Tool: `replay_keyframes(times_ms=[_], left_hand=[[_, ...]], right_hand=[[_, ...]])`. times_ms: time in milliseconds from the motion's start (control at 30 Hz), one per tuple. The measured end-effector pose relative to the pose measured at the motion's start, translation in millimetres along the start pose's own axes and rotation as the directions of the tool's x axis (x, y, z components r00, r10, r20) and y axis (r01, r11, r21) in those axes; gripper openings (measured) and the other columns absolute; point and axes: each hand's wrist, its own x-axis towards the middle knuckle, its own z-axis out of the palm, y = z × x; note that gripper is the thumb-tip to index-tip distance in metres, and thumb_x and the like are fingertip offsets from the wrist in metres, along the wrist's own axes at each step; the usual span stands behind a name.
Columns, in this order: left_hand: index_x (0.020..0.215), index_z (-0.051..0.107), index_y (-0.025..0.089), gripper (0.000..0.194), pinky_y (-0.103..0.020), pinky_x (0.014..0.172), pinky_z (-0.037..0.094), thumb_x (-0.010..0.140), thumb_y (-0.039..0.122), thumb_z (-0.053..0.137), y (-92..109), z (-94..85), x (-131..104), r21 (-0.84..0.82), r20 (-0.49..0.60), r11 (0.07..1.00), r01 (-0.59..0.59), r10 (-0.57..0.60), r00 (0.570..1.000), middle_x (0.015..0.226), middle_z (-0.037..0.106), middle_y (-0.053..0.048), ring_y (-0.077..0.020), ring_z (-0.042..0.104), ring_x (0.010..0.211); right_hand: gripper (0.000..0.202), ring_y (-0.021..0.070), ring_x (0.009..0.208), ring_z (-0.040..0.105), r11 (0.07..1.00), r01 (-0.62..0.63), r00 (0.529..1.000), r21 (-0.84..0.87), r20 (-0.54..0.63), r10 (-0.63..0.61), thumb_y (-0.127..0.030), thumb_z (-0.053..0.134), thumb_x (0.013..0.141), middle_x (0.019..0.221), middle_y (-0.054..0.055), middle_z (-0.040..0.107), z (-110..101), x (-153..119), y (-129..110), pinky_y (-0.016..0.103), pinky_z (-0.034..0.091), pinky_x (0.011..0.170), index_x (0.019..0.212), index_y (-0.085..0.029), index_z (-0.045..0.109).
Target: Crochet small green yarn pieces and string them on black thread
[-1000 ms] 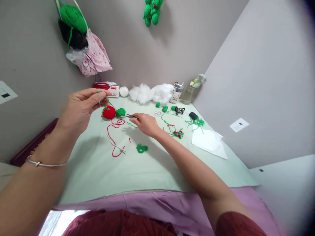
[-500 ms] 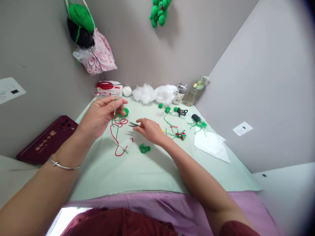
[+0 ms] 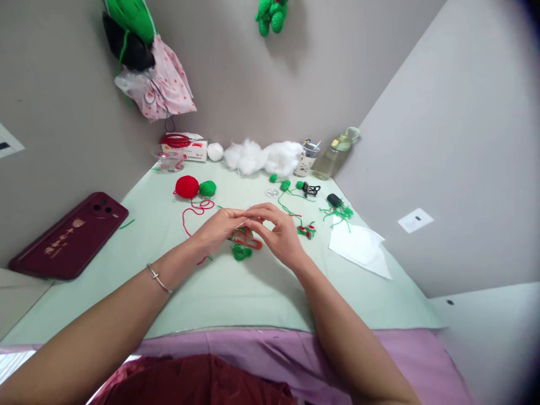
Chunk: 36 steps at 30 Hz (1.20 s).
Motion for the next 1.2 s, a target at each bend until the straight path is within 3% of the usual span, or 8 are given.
replay_keyframes(times_ms=[167,367,600,733,867,967,1067,1200], left_hand=[[0.09,0.076,0.012,0.029,-0.034,0.075,0.055,0.076,0.038,0.077,-3.3,0.9,-1.3,-0.074,0.066,0.997,0.008,-0.003,0.998,0.085,0.072,-0.008,-0.0193,0.068,0.075],[0.086,0.076,0.013,0.029,-0.033,0.078,0.055,0.078,0.041,0.077,-7.3,0.9,-5.1,-0.051,0.09,0.999,-0.003,0.007,0.996,0.074,0.065,-0.004,-0.0167,0.066,0.071],[0.086,0.075,0.012,0.029,-0.032,0.075,0.053,0.077,0.04,0.078,-8.9,-0.2,-6.8,-0.069,0.068,0.997,0.023,-0.018,0.998,0.074,0.068,-0.005,-0.0159,0.066,0.066],[0.077,0.074,0.013,0.032,-0.03,0.068,0.05,0.075,0.045,0.079,-8.8,0.4,-7.0,-0.023,0.024,1.0,0.018,-0.017,1.0,0.065,0.065,-0.002,-0.0147,0.064,0.061],[0.072,0.072,0.013,0.034,-0.028,0.065,0.049,0.074,0.046,0.079,-5.6,3.7,-8.6,0.017,0.036,0.999,0.037,-0.038,0.999,0.069,0.069,-0.005,-0.0151,0.065,0.063],[0.091,0.074,0.013,0.037,-0.028,0.063,0.05,0.08,0.048,0.073,-3.1,5.9,-10.9,0.014,0.076,0.998,0.059,-0.06,0.995,0.079,0.074,-0.009,-0.0159,0.067,0.063],[0.106,0.072,0.013,0.044,-0.029,0.063,0.05,0.085,0.052,0.067,-4.0,6.2,-11.9,-0.002,0.1,0.998,0.057,-0.057,0.993,0.088,0.077,-0.012,-0.0171,0.069,0.065],[0.107,0.073,0.014,0.045,-0.027,0.06,0.047,0.086,0.053,0.064,-8.7,4.1,-10.6,0.045,0.131,0.996,0.074,-0.079,0.988,0.097,0.076,-0.014,-0.0173,0.069,0.068]], right_hand=[[0.02,0.0171,0.097,0.065,0.994,0.094,0.994,-0.061,0.06,-0.091,-0.03,0.064,0.092,0.109,0.005,0.069,-3.9,-4.1,6.4,0.031,0.052,0.086,0.108,-0.027,0.074],[0.018,0.0163,0.086,0.065,0.992,-0.037,0.999,0.117,0.005,0.037,-0.034,0.062,0.092,0.094,0.005,0.069,3.7,-1.7,1.9,0.031,0.053,0.079,0.085,-0.023,0.075],[0.014,0.0166,0.09,0.064,0.979,-0.085,0.996,0.187,0.05,0.077,-0.035,0.069,0.087,0.097,0.005,0.068,3.5,-1.2,2.5,0.03,0.052,0.079,0.091,-0.024,0.075],[0.017,0.0169,0.087,0.064,0.951,-0.117,0.993,0.285,0.03,0.113,-0.038,0.07,0.085,0.092,0.004,0.069,2.8,-0.1,4.1,0.03,0.052,0.077,0.08,-0.022,0.074],[0.023,0.0117,0.071,0.059,0.876,-0.25,0.967,0.413,0.067,0.244,-0.041,0.071,0.083,0.083,0.001,0.065,5.1,2.2,8.6,0.025,0.049,0.066,0.078,-0.019,0.069],[0.026,0.0101,0.069,0.056,0.792,-0.31,0.941,0.525,0.049,0.336,-0.044,0.068,0.085,0.082,0.001,0.065,4.6,3.6,12.0,0.023,0.049,0.065,0.083,-0.019,0.069],[0.027,0.0113,0.077,0.059,0.679,-0.321,0.914,0.661,0.027,0.405,-0.045,0.072,0.08,0.091,0.003,0.069,-0.1,5.8,14.5,0.023,0.052,0.07,0.08,-0.019,0.068],[0.028,0.0114,0.079,0.062,0.574,-0.291,0.882,0.766,-0.018,0.472,-0.044,0.078,0.074,0.097,0.004,0.07,-9.9,9.6,17.8,0.026,0.055,0.079,0.075,-0.02,0.063]])
